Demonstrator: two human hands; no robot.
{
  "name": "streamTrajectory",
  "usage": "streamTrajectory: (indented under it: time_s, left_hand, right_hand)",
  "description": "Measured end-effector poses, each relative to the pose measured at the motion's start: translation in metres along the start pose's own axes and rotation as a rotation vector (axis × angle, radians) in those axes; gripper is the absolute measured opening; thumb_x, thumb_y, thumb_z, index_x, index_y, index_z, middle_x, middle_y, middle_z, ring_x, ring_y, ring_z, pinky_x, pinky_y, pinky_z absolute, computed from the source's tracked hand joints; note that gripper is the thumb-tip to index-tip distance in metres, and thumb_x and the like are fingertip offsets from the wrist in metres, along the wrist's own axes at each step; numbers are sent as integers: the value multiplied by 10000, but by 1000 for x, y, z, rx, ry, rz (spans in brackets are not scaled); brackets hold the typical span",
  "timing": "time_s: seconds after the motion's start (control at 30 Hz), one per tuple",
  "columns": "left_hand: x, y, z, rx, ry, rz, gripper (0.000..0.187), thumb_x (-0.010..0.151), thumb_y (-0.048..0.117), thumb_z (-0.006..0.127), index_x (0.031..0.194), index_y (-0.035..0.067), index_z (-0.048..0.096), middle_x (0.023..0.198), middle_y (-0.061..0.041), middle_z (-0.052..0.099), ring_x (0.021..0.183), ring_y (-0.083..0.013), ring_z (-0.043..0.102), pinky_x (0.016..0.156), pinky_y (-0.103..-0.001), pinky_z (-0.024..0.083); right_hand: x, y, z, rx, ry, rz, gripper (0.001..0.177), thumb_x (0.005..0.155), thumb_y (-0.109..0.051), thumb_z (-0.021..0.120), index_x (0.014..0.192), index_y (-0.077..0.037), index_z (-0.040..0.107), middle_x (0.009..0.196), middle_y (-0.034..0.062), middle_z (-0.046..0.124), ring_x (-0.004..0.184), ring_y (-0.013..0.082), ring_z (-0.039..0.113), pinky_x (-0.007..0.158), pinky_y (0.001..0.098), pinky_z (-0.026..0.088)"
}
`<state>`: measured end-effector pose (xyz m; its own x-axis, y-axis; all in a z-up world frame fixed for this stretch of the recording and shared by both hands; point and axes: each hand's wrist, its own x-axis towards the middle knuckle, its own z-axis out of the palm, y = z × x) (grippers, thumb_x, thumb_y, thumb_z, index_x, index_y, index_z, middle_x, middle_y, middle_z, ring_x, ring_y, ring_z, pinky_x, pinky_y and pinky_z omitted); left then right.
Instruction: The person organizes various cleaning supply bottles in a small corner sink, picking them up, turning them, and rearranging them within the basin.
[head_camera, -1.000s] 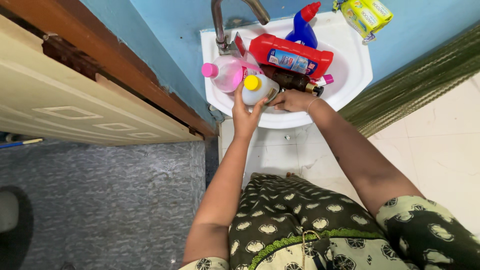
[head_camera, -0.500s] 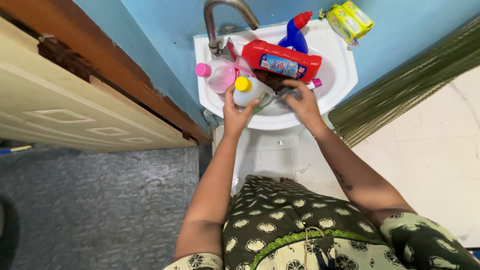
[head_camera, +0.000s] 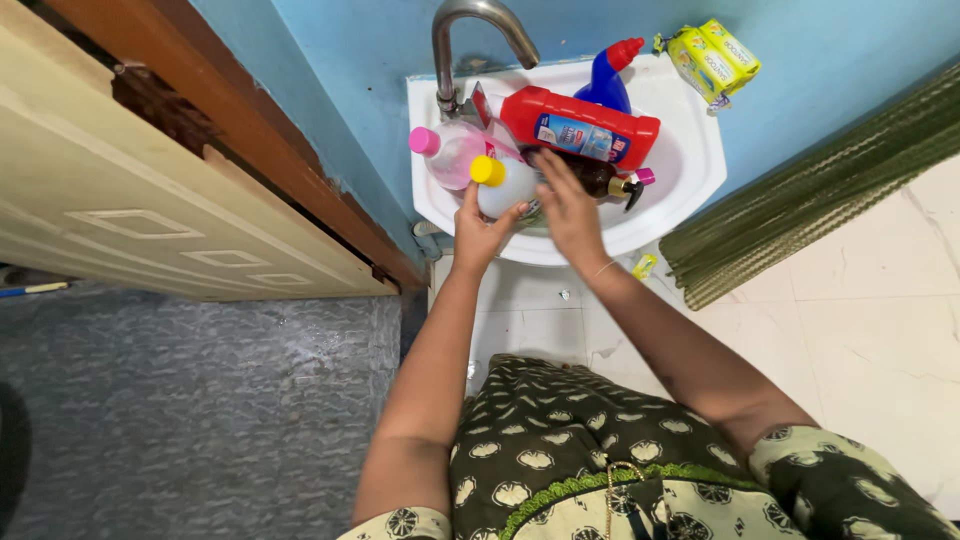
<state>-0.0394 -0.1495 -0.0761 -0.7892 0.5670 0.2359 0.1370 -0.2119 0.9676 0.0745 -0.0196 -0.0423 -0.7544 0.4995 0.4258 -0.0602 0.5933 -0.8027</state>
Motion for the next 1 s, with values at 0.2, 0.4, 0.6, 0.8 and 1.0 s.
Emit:
streamTrajectory:
  time_s: [0.2, 0.4, 0.6, 0.8, 1.0]
  left_hand:
    - [2, 8, 1, -28, -47, -41, 653, 821, 149, 872, 1369, 2, 548, 1163, -147, 751, 1050, -198, 740, 914, -327, 604]
    - [2, 3, 1, 13, -45, 28, 687, 824, 134, 873, 1397, 2, 519, 1163, -147, 749, 1055, -205, 739, 919, -341, 596]
    - [4, -2, -1, 89, -31, 56, 695, 838, 149, 844, 1422, 5, 496, 1177, -151, 747, 1071, -216, 750, 922, -347, 603]
    - [2, 11, 1, 77, -48, 88, 748, 825, 162, 870, 1434, 7, 465, 1200, -148, 732, 1096, -228, 732, 934, -350, 593]
    - [0, 12, 3, 112, -34, 23, 696, 824, 175, 870, 1396, 27, 502, 1173, -161, 753, 1079, -237, 750, 915, -350, 605]
  right_hand:
    - [6, 49, -14, -132, -83, 228, 413, 966, -178, 660, 1373, -114, 643, 1501, 120, 572, 1366, 309, 571, 1120, 351, 460]
    - [10, -28, -11, 36, -43, 32, 509, 936, -57, 664, 1438, -75, 578, 1563, 126, 513, 1434, 303, 518, 1173, 367, 402]
    - [8, -68, -13, -19, -74, -206, 533, 950, -7, 627, 1475, -77, 567, 1610, 123, 464, 1494, 324, 464, 1204, 376, 397]
    - [6, 1, -12, -124, -78, 87, 501, 944, -53, 630, 1440, -115, 587, 1563, 94, 513, 1345, 334, 571, 1107, 359, 473]
    - [0, 30, -9, -159, -100, 206, 502, 949, -113, 640, 1446, -113, 571, 1575, 106, 479, 1375, 348, 528, 1115, 372, 450]
